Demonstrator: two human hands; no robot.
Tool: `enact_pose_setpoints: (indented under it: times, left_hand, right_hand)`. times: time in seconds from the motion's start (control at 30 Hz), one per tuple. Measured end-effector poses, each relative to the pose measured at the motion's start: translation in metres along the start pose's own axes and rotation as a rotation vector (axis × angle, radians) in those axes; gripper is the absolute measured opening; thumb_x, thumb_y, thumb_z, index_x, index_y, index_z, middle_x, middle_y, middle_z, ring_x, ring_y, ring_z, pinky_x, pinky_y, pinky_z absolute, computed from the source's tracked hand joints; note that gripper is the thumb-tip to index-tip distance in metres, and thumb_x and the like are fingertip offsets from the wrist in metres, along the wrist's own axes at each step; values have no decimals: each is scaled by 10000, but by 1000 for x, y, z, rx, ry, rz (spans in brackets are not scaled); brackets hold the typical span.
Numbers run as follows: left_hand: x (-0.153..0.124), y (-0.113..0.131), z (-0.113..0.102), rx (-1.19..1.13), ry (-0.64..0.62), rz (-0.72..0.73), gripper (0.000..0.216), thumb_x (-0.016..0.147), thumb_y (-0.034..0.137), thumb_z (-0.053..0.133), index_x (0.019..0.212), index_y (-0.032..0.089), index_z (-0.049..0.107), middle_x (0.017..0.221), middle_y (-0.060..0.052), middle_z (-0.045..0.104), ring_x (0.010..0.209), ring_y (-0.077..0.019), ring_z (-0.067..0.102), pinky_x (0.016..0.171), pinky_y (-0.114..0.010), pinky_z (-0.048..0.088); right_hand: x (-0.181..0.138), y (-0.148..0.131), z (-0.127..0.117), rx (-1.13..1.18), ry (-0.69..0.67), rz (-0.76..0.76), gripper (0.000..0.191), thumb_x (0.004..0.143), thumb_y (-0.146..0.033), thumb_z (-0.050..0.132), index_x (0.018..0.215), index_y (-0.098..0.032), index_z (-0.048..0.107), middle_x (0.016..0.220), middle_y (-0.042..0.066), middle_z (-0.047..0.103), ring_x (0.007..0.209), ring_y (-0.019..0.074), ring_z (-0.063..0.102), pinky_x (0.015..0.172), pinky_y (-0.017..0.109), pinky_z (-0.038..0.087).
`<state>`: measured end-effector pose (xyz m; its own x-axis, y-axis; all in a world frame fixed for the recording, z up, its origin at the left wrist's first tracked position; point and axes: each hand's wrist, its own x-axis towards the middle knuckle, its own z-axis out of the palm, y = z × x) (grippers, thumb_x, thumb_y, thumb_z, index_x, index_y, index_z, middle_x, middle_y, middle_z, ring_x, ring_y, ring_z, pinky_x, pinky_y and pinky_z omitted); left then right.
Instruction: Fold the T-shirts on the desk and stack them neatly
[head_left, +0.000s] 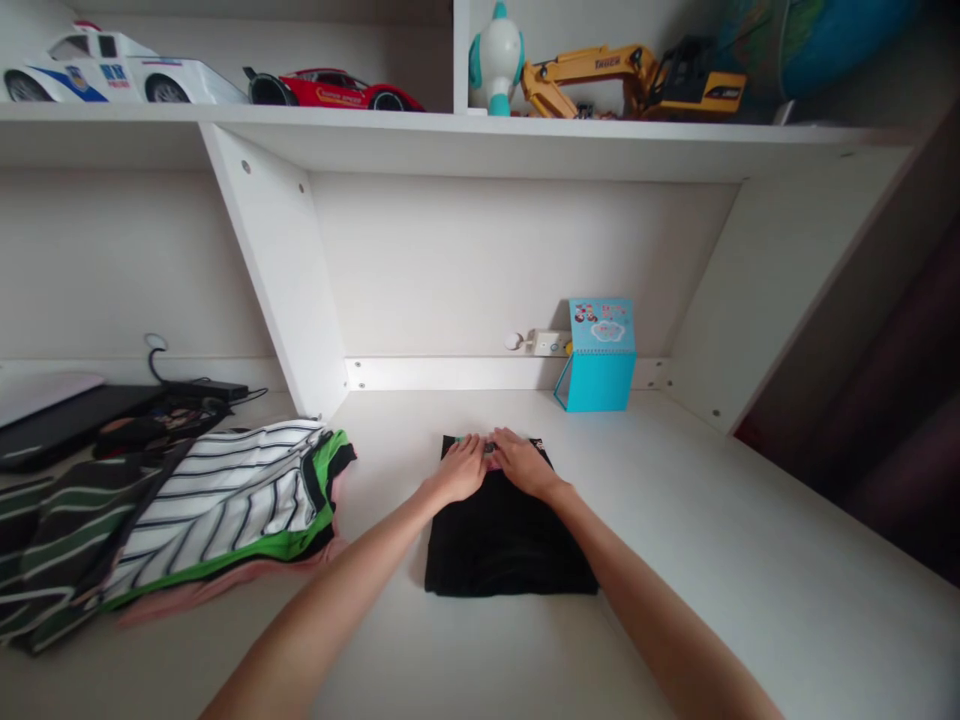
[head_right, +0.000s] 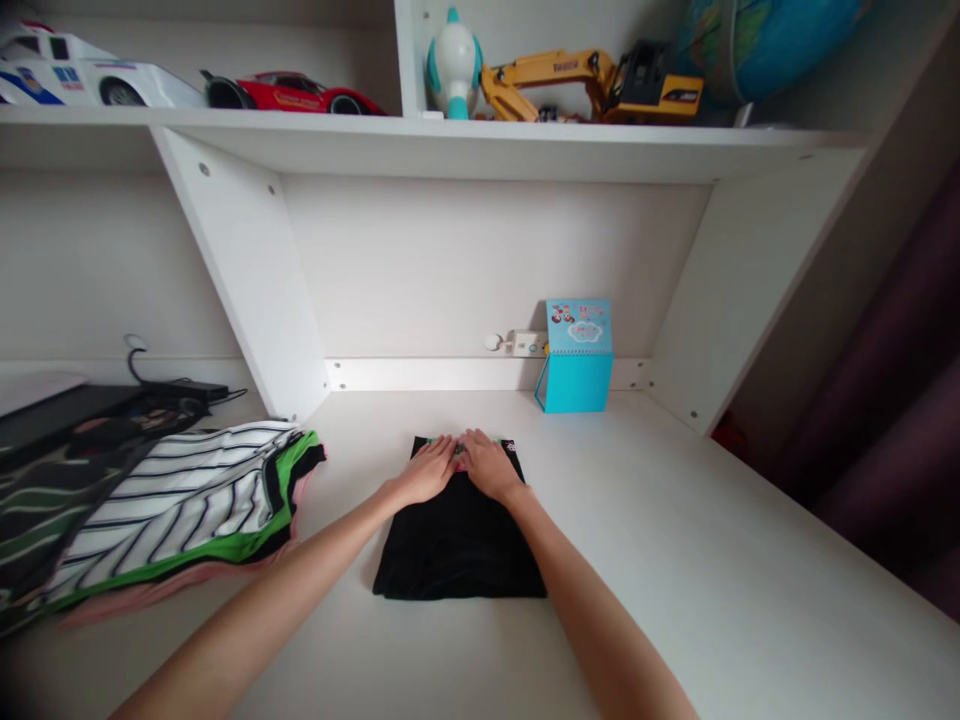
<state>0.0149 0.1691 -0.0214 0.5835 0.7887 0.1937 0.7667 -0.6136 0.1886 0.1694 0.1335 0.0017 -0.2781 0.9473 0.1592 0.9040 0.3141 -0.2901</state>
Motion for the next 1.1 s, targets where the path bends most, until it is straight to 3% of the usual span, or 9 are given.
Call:
enact_pose_setpoints:
  times: [0.2, 0.3, 0.43, 0.53, 0.63, 0.73, 0.83, 1.0, 1.1]
  left_hand:
    - [-15, -25, 11, -15, -40, -246, 763, 820, 646, 226, 1390, 139, 201, 1457, -116, 122, 1329, -309, 78, 1036, -500, 145]
    - [-17, -30, 8, -51, -25, -253, 700, 846, 607, 208, 1387, 164, 207, 1454, -96, 158, 1330, -295, 89, 1039, -496, 129]
    - [-19, -38, 10, -146, 117, -203, 482, 912, 399, 222, 1318, 170, 344, 1359, -94, 382, 1279, -232, 281, 1039, -404, 214]
    - [-22, -46, 8, -239, 229, -159, 386, 874, 258, 340, 1228, 149, 449, 1224, -106, 504, 1158, -194, 437, 989, -327, 317]
    - [-24, -53, -3, -285, 252, -157, 411, 784, 174, 459, 1193, 170, 490, 1124, -90, 554, 1064, -197, 503, 948, -326, 362]
    - [-33, -56, -24, -302, 163, -153, 512, 689, 93, 501, 1193, 189, 503, 1075, -70, 576, 996, -194, 541, 908, -298, 385]
    - [-55, -51, -47, -325, 24, -122, 510, 659, 96, 520, 1155, 214, 527, 1075, -43, 592, 985, -198, 550, 852, -272, 408]
    - [-113, 5, -72, -486, -347, -61, 459, 764, 351, 535, 1194, 192, 507, 938, -37, 646, 746, -167, 607, 665, -243, 456]
    - [-129, 50, -82, -627, -597, 201, 499, 800, 341, 525, 1275, 214, 442, 900, -29, 658, 705, -130, 608, 628, -201, 452]
  right_hand:
    - [-3, 12, 33, -66, -24, 178, 596, 888, -492, 214, 1399, -184, 202, 1448, 67, 187, 1328, 239, 115, 1034, 493, 113]
    - [-2, 15, 28, -98, -100, 297, 674, 872, -552, 171, 1412, -152, 122, 1463, 81, 112, 1335, 224, 52, 1028, 489, 123]
    - [-14, 5, 3, -98, -138, 322, 710, 854, -581, 223, 1406, -144, 142, 1447, 145, 142, 1324, 276, 85, 999, 523, 149]
    - [-49, -20, -19, -27, -133, 156, 681, 808, -585, 378, 1338, -162, 321, 1331, 168, 337, 1232, 301, 288, 971, 470, 240]
    - [-93, -49, -32, 99, -239, -199, 570, 766, -511, 514, 1254, -230, 423, 1173, 99, 453, 1083, 236, 429, 899, 348, 351]
    - [-116, -57, -36, 53, -298, -392, 340, 784, -240, 516, 1123, -259, 507, 1093, 50, 497, 1011, 193, 469, 866, 321, 365]
    - [-106, -29, -36, -115, -287, -398, 358, 709, -2, 429, 953, -226, 564, 1013, 32, 559, 956, 164, 510, 868, 330, 355]
    - [-43, 38, -39, -461, -62, -28, 463, 725, 31, 383, 1066, -213, 580, 1311, 88, 433, 1245, 268, 309, 987, 495, 215]
    - [-9, 46, -42, -474, 27, 126, 490, 765, -4, 348, 1198, -163, 513, 1404, 126, 287, 1297, 313, 196, 988, 564, 161]
